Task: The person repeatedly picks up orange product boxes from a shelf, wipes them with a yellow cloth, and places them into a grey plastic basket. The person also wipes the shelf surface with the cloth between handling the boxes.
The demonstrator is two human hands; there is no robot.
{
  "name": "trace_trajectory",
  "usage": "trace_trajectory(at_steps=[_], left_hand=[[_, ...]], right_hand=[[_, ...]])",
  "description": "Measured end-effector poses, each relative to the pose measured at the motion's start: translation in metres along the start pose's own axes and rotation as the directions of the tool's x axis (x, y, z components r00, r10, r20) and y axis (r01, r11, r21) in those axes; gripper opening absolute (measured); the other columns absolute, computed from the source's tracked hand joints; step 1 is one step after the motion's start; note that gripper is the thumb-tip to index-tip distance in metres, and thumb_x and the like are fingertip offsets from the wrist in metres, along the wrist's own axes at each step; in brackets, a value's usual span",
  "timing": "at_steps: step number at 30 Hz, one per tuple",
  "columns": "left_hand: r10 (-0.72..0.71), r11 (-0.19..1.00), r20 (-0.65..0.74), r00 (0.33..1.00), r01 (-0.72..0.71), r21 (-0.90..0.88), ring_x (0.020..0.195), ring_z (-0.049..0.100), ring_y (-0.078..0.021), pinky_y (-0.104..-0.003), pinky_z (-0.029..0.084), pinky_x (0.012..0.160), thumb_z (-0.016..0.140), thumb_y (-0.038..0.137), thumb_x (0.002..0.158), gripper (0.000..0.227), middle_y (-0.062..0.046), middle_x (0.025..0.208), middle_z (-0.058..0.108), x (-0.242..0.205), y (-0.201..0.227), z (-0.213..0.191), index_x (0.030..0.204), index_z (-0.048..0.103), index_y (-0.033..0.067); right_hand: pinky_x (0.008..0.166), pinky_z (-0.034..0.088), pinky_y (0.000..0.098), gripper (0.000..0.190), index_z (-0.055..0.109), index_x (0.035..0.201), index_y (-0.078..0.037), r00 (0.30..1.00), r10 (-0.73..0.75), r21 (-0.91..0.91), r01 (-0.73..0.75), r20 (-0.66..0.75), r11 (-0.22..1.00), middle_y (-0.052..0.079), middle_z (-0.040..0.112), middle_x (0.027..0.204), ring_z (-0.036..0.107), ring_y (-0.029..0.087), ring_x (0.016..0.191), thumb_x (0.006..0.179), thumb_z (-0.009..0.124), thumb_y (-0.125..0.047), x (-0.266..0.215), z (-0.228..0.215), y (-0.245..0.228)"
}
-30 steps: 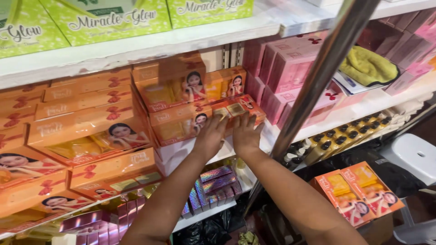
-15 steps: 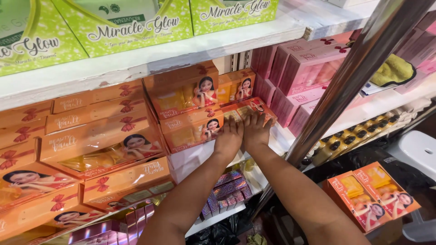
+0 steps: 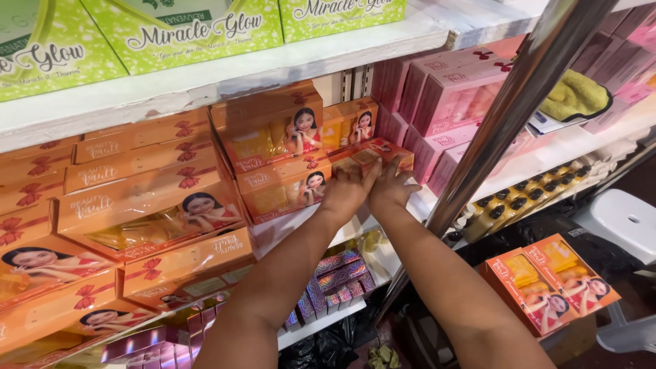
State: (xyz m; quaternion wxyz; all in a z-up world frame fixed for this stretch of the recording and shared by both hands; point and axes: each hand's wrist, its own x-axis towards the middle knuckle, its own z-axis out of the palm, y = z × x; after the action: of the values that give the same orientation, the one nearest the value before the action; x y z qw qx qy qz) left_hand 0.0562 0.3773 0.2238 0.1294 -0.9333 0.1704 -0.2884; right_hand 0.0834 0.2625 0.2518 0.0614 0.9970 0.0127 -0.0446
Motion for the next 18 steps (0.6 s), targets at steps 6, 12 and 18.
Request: trace_trajectory(at_steps=[6,12,18], left_hand=[[-0.044,0.950,0.063,0.997,0.062,-0.307,0.096,0.071,-0.0435,-0.051,0.061,0.072,0.080,0.016,0.070,0.113,-0.030,0.122,0.064,0.006,-0.009,-0.050,0.162,0.014,0.0097],[-0.249,0.686,0.089,0.965,0.240,-0.687,0.098,0.071,-0.0435,-0.047,0.058,0.086,0.085,0.014,0.067,0.116,-0.029,0.110,0.069,-0.001,0.000,-0.085,0.159,0.015,0.0057],[-0.368,0.499,0.314,0.875,0.471,-0.728,0.090,0.071,-0.0435,-0.049,0.058,0.077,0.083,0.013,0.070,0.113,-0.026,0.107,0.069,-0.022,-0.006,-0.130,0.159,0.013,0.0118]], right_hand=[[0.107,0.036,0.0709,0.104,0.005,0.167,-0.030,0.999,0.039,0.230,-0.037,-0.005,0.972,0.017,-0.010,0.172,0.026,0.050,0.149,0.088,0.073,-0.037,-0.018,-0.031,0.006],[0.105,0.042,0.0629,0.110,0.015,0.163,-0.032,0.985,0.074,0.357,-0.014,-0.155,0.934,0.021,-0.003,0.171,0.027,0.050,0.148,0.076,0.083,-0.029,-0.025,-0.035,0.021],[0.099,0.045,0.0664,0.087,0.018,0.162,-0.036,0.982,0.103,0.331,-0.046,-0.158,0.943,0.027,0.002,0.170,0.033,0.053,0.144,0.092,0.067,-0.018,-0.021,-0.035,0.023]])
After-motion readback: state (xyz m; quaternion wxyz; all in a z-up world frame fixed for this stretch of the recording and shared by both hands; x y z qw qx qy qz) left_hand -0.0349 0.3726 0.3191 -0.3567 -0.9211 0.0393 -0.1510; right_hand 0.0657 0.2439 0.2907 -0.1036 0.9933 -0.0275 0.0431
